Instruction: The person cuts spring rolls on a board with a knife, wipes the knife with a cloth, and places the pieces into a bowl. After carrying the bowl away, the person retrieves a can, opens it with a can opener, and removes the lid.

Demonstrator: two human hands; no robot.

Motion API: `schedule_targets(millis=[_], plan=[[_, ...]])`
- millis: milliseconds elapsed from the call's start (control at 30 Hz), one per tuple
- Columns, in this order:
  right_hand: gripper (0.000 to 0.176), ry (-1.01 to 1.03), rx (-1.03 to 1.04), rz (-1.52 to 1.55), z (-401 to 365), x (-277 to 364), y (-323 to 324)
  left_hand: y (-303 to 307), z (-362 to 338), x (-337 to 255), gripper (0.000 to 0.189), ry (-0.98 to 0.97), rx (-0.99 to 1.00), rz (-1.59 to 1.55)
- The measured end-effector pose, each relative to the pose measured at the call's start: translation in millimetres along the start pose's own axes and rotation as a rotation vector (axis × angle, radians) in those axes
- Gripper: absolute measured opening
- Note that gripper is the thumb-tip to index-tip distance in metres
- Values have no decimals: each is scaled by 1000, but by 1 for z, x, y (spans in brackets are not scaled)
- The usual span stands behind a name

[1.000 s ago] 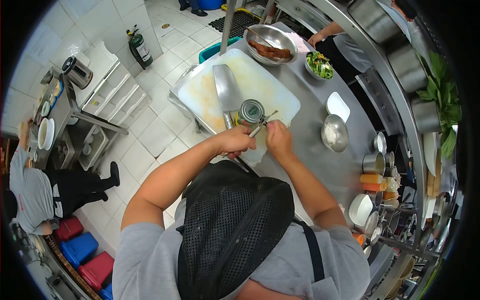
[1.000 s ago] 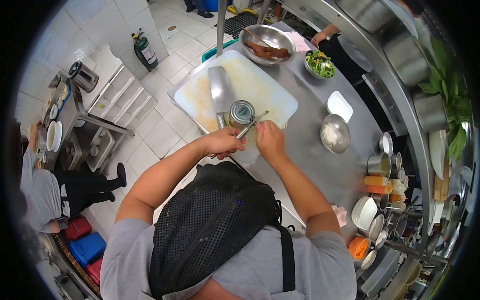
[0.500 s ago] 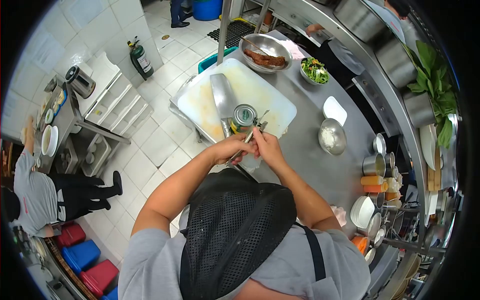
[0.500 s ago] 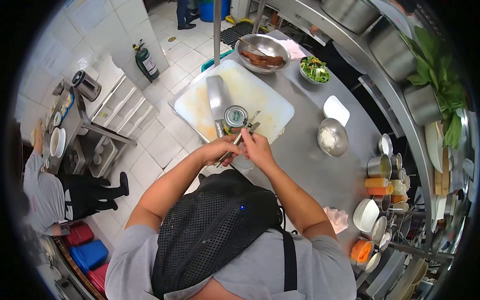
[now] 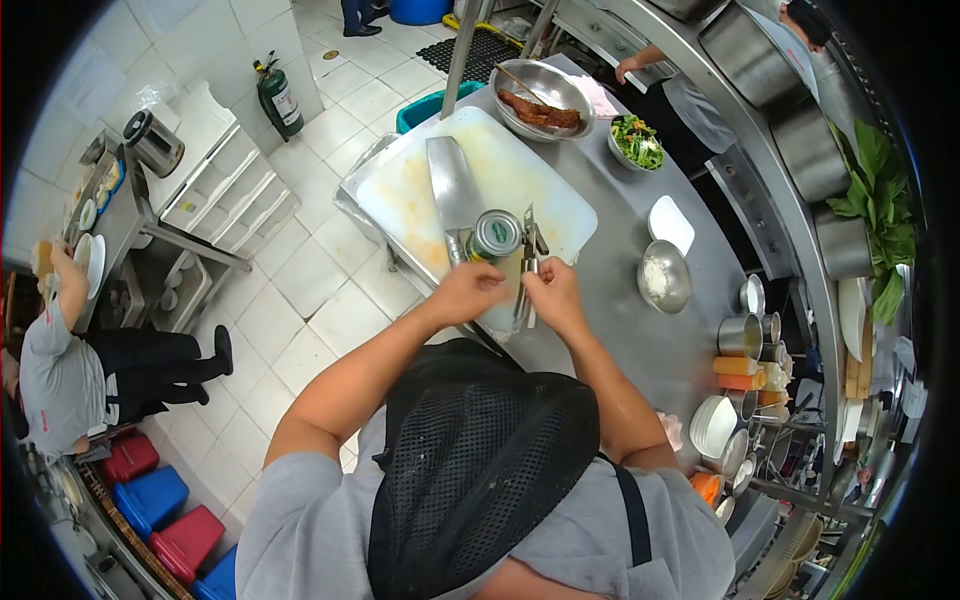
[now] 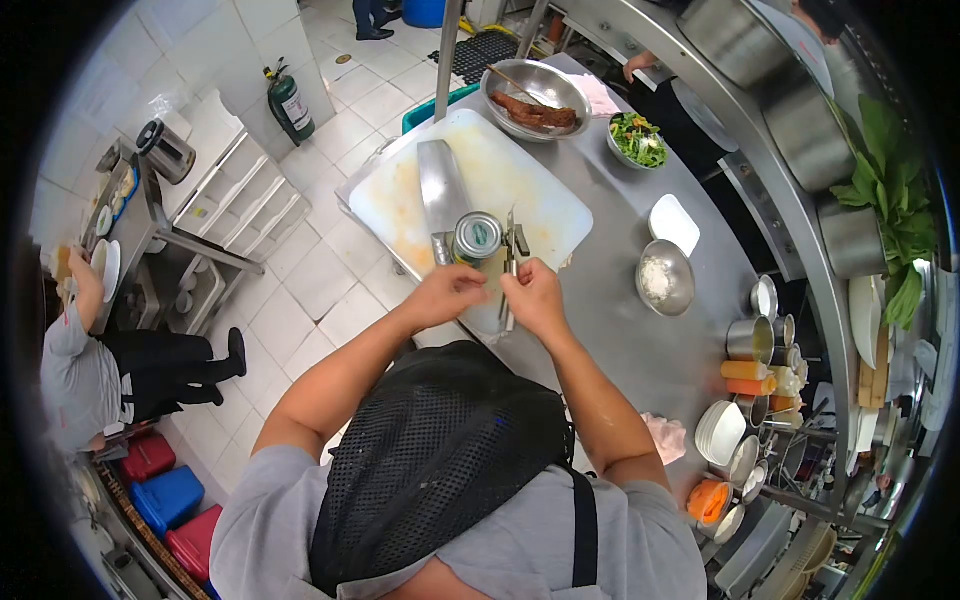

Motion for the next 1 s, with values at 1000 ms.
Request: schedule_targets(millis=[1000], plan=[[44, 41, 390, -205, 48, 7, -13, 79, 39, -54, 85, -548, -395, 470]])
Point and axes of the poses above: each hand's wrist, its own z-axis towards the middle knuckle, its own y-axis out of the back of the hand, x = y × z, the point moved 10 cm from there along z, towards the middle knuckle, and after that the axes turned 10 degrees about z, right-handed, at the moved point
